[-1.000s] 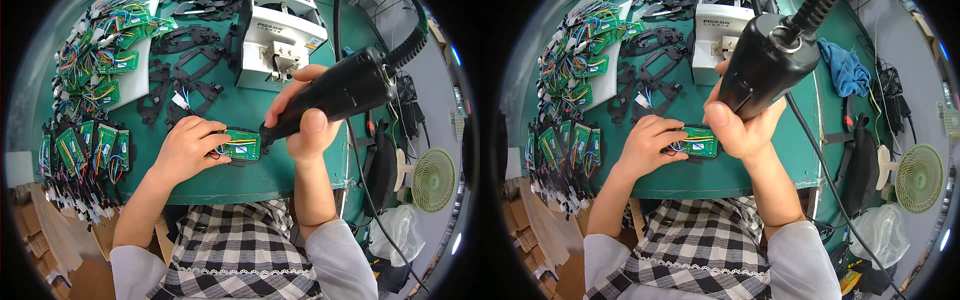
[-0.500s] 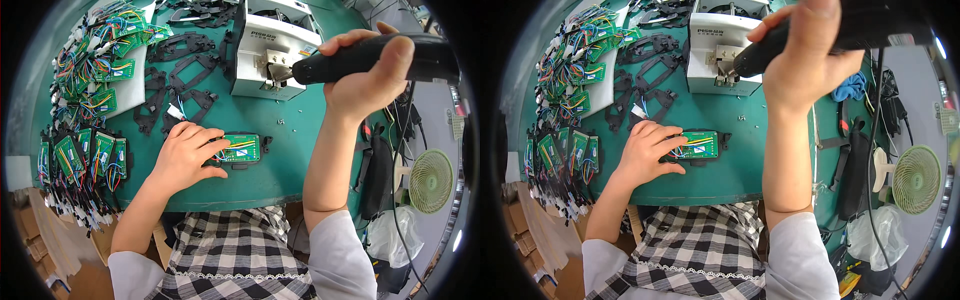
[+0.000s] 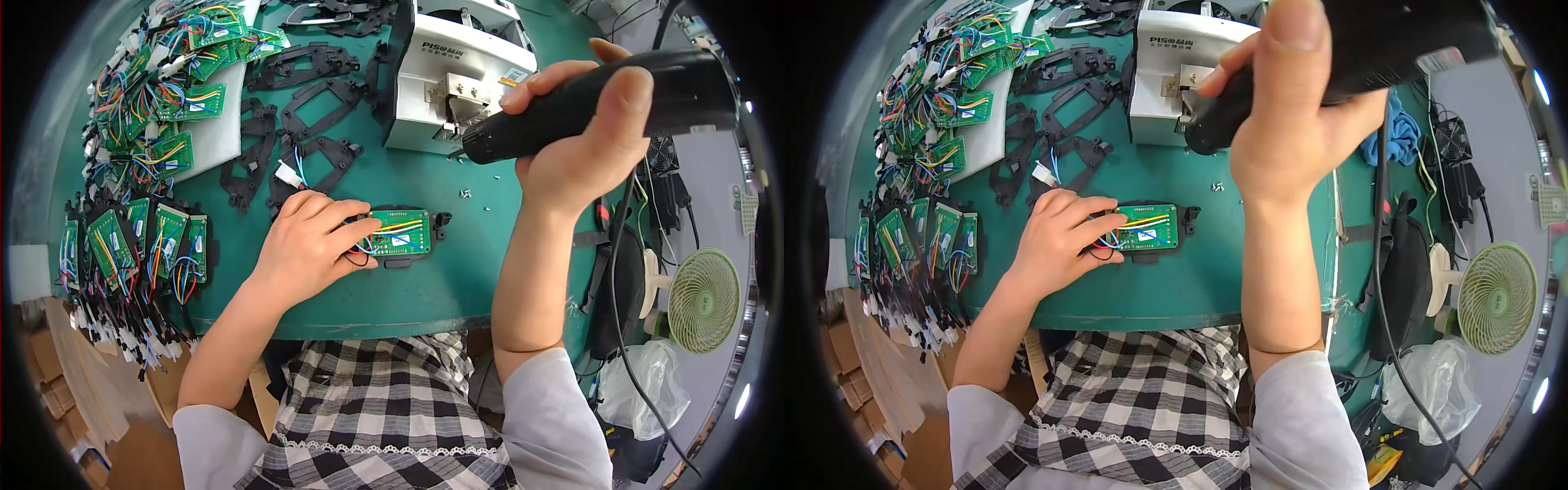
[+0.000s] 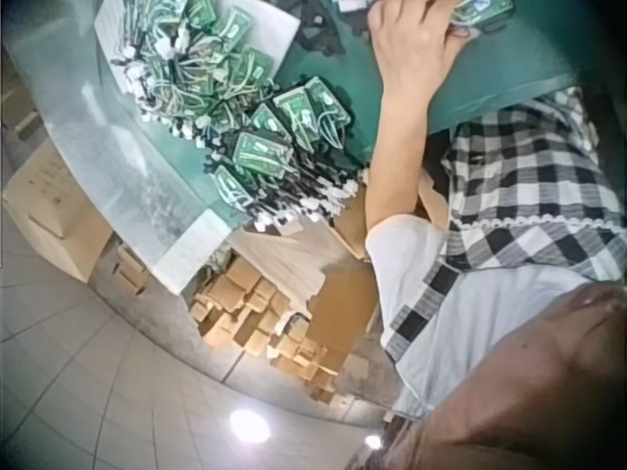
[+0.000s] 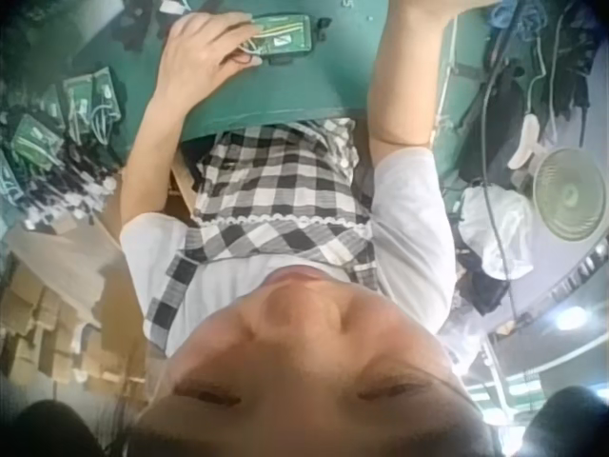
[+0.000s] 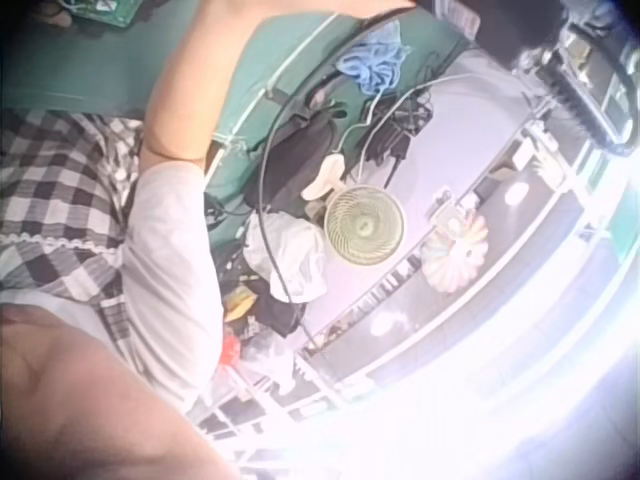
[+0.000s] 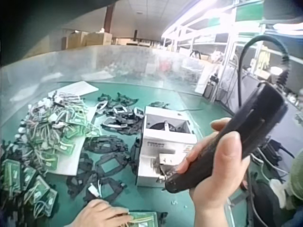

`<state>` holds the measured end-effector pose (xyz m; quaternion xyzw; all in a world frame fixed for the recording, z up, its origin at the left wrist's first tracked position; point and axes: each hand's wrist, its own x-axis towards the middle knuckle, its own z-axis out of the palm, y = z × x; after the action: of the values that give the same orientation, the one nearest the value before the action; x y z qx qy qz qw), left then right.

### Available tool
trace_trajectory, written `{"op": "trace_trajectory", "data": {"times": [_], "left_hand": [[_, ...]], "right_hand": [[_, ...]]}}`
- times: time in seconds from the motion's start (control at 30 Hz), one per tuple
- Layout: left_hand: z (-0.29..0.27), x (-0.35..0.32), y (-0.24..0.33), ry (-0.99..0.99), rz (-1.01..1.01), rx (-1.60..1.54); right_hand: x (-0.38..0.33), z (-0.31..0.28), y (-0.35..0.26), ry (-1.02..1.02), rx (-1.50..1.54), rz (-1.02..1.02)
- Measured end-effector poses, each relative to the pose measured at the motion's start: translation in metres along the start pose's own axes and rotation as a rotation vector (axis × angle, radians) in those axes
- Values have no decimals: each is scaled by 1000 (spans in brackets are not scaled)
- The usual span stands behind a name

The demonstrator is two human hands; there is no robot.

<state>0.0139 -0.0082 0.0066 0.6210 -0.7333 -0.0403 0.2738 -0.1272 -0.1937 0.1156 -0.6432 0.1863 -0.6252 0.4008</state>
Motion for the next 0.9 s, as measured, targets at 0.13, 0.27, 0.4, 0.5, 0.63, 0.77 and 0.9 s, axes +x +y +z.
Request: {"op": "trace_trajectory", "data": {"times": [0.13,0.27,0.4,0.5,0.63,0.77,0.9], "left_hand": [[-14,15,11,91,-10,-42],[-21,62,22,221,-46,-93],[-27,94,18,74,52,-147],[-42,111,12,110,124,-6],[-53,168,-12,390,29,303],[-48,171,-4,581,50,348],[-64,98,18,-93,-9,4]], "right_hand": [[3,-13,-7,8,152,37],[9,-23,-8,-142,508,78],[17,-36,-18,-180,679,117],[25,-60,-19,-53,604,81],[33,-28,-1,52,127,-58],[26,-3,9,-26,46,-115],[19,3,12,-84,61,-209]]}}
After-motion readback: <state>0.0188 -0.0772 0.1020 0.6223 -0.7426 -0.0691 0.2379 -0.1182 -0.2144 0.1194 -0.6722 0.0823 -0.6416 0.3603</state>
